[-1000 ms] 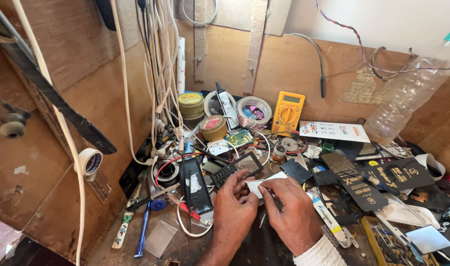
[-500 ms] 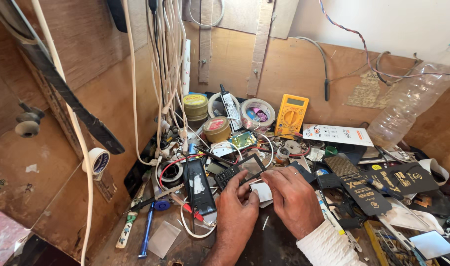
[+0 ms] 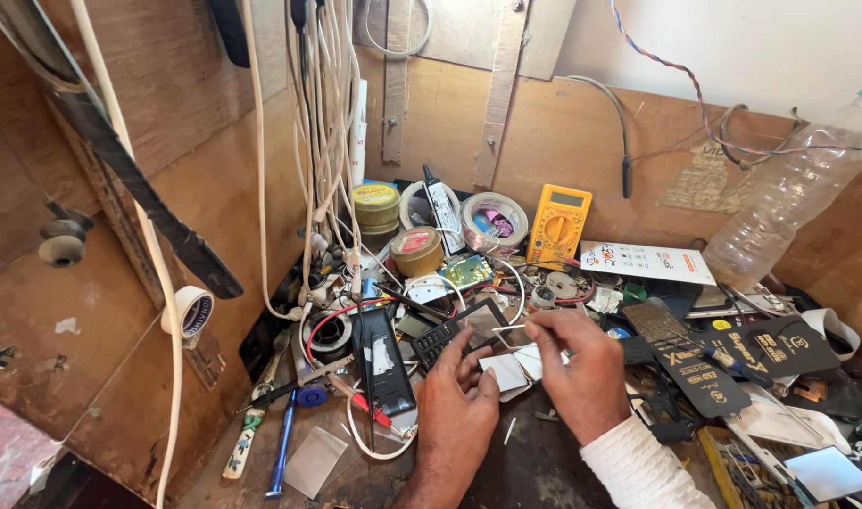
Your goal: The person pries open the back cover of a mobile phone, removes the battery, and works on the phone's interior with a small tool. They then fold and press small white paper sheets and hold them against the phone before setting the phone down on the cluttered workbench.
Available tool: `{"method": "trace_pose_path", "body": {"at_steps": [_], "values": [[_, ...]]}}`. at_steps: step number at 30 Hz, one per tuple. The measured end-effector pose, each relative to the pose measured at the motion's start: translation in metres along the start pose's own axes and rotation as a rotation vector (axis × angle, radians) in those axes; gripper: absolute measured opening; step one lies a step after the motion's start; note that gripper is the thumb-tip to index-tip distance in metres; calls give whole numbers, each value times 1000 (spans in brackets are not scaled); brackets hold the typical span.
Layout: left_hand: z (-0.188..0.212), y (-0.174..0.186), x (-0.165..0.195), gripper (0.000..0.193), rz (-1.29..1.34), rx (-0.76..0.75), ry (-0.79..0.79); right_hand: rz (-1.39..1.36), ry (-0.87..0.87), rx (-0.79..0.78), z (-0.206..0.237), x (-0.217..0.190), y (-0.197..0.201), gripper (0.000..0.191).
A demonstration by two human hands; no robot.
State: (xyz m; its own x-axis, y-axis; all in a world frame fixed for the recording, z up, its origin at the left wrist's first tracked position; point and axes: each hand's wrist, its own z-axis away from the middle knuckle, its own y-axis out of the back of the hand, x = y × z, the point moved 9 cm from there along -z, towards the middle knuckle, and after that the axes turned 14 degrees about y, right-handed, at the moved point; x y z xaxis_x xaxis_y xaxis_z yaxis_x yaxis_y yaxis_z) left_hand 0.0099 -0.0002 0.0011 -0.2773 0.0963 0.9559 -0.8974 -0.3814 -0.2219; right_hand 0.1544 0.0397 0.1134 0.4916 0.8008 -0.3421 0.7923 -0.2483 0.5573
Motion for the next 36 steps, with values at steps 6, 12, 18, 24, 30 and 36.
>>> {"method": "trace_pose_path", "body": {"at_steps": [6, 12, 18, 24, 30, 36], "values": [[0, -1, 2, 49, -78, 29, -8, -85, -222, 86, 8, 35, 5, 17], [6, 1, 9, 38, -180, 61, -17, -191, -405, 184, 28, 61, 21, 18], [17, -1, 24, 42, -280, 80, -80, -164, -580, 207, 63, 88, 56, 20], [23, -8, 31, 49, -382, 56, -89, -65, -755, 171, 90, 102, 75, 22], [26, -11, 35, 48, -436, 60, -160, 73, -747, 125, 85, 88, 81, 21], [25, -12, 35, 45, -427, 65, -214, 251, -446, 129, 64, 44, 79, 19]]}}
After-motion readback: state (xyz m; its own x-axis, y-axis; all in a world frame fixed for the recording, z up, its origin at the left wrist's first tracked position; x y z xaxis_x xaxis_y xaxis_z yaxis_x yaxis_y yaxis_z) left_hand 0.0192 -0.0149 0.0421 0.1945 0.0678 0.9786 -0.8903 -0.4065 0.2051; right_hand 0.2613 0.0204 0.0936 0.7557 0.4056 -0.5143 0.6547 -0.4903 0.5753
